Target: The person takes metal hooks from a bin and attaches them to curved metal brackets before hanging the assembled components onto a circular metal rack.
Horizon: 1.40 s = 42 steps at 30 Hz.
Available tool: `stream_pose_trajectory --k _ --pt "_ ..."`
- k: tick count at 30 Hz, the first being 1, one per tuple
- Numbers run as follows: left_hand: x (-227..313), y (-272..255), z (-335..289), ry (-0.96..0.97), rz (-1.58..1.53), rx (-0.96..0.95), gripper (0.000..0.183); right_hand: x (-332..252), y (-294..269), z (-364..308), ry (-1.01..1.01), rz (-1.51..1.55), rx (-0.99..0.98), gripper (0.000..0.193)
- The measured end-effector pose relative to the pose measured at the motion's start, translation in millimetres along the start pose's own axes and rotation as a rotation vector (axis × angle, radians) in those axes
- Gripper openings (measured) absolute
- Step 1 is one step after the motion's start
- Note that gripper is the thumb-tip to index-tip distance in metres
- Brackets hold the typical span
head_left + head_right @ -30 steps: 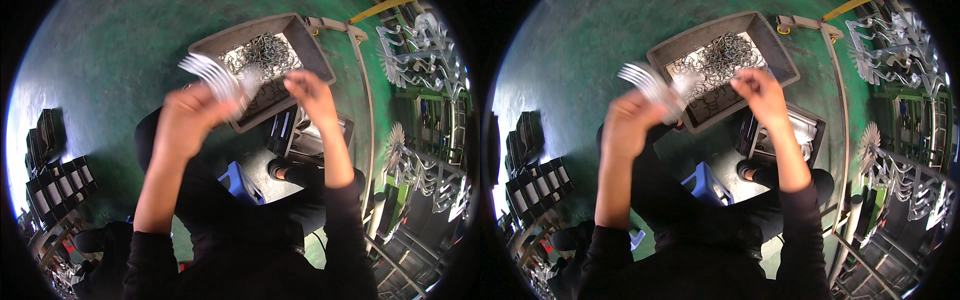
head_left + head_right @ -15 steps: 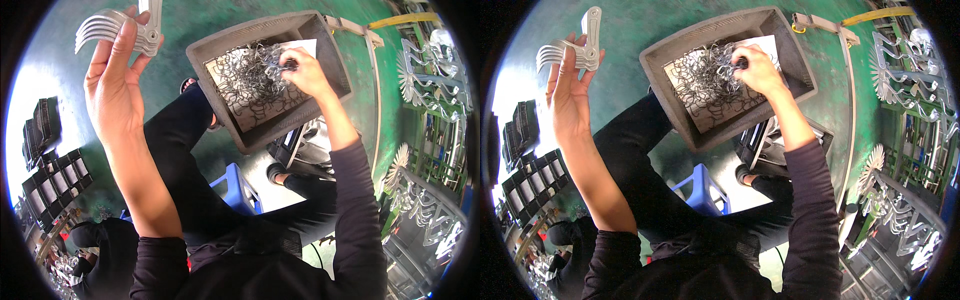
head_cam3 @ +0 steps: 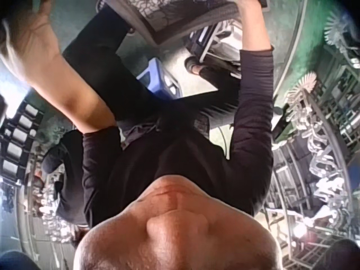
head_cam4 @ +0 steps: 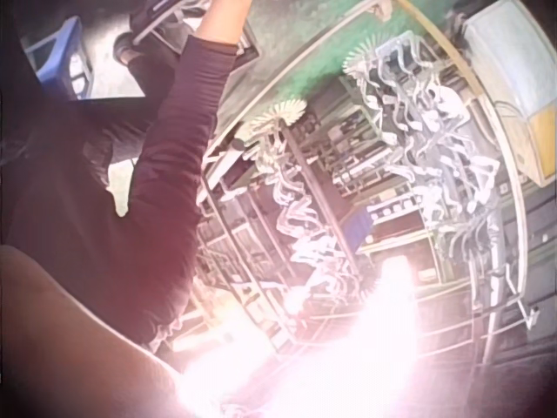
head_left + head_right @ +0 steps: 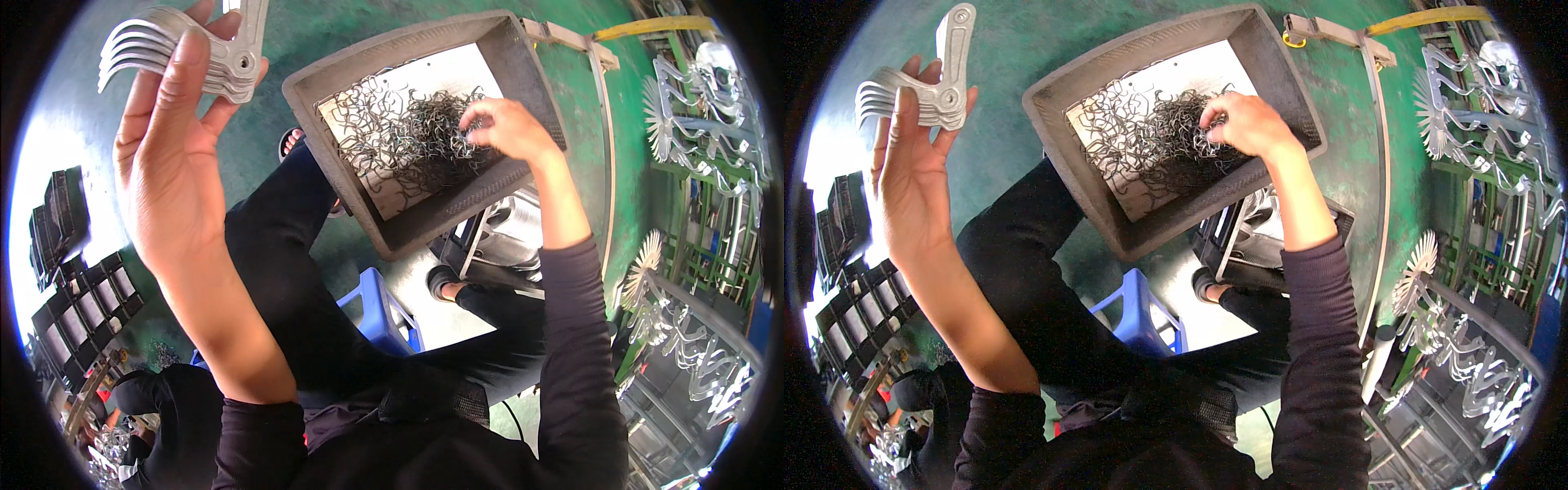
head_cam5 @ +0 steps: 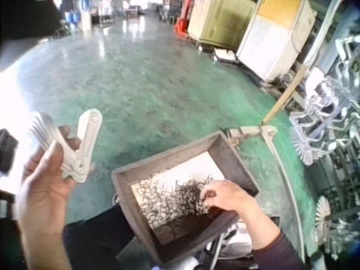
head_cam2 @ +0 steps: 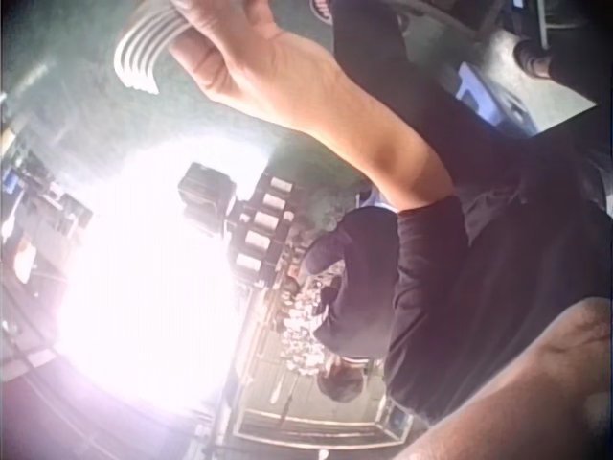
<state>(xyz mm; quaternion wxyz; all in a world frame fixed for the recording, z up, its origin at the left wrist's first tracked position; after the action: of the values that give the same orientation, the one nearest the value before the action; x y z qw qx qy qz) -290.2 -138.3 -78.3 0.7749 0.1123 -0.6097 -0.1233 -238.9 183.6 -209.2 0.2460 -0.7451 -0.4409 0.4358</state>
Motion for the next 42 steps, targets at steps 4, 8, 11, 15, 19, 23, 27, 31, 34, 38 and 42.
stream_pose_trajectory --k 4,8,11,15,19,23,27,31,34,38,42 --pt "-1 -6 7 0.029 -0.007 -0.046 0.037 15 -23 39 0.054 0.016 0.201 0.017" --pt "0 -13 7 0.022 0.0 -0.033 0.037 -4 -16 75 -0.128 0.036 0.164 0.018" --pt "0 -15 6 0.023 -0.025 -0.043 0.036 -17 13 95 -0.209 0.031 0.119 0.017" --pt "-3 -4 4 0.046 -0.122 -0.21 0.034 -31 34 101 -0.194 -0.1 0.173 0.013" --pt "1 -1 3 0.024 -0.124 -0.179 0.034 -33 42 107 -0.21 -0.398 0.201 0.015" --pt "2 -6 2 0.023 -0.099 -0.168 0.034 -22 32 105 -0.17 -0.339 0.235 0.017" --pt "0 -13 2 0.009 -0.037 -0.094 0.036 -10 22 102 -0.065 -0.021 0.175 0.02" --pt "0 -22 2 -0.016 0.059 0.039 0.037 -30 23 87 -0.281 -0.252 0.421 0.017" --pt "-1 -21 3 -0.01 0.074 -0.008 0.038 -60 45 88 -0.447 -0.113 0.266 0.013" --pt "0 -21 2 -0.022 0.13 -0.041 0.038 -75 49 88 -0.457 -0.336 0.278 0.009" --pt "0 -24 -1 -0.057 0.143 -0.077 0.037 -62 39 77 -0.46 -0.379 0.32 0.006"
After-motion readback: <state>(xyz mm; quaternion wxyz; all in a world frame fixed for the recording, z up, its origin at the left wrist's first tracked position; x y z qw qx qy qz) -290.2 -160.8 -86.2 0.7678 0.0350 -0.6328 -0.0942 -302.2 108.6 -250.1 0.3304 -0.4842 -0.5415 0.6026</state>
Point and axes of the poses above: each hand's wrist, its own z-axis towards the middle knuckle, its own y-axis out of the palm, x = y × z, the point moved 7 cm from there along z, towards the middle knuckle, and after that the axes turned 7 degrees about y, right-handed, at the moved point
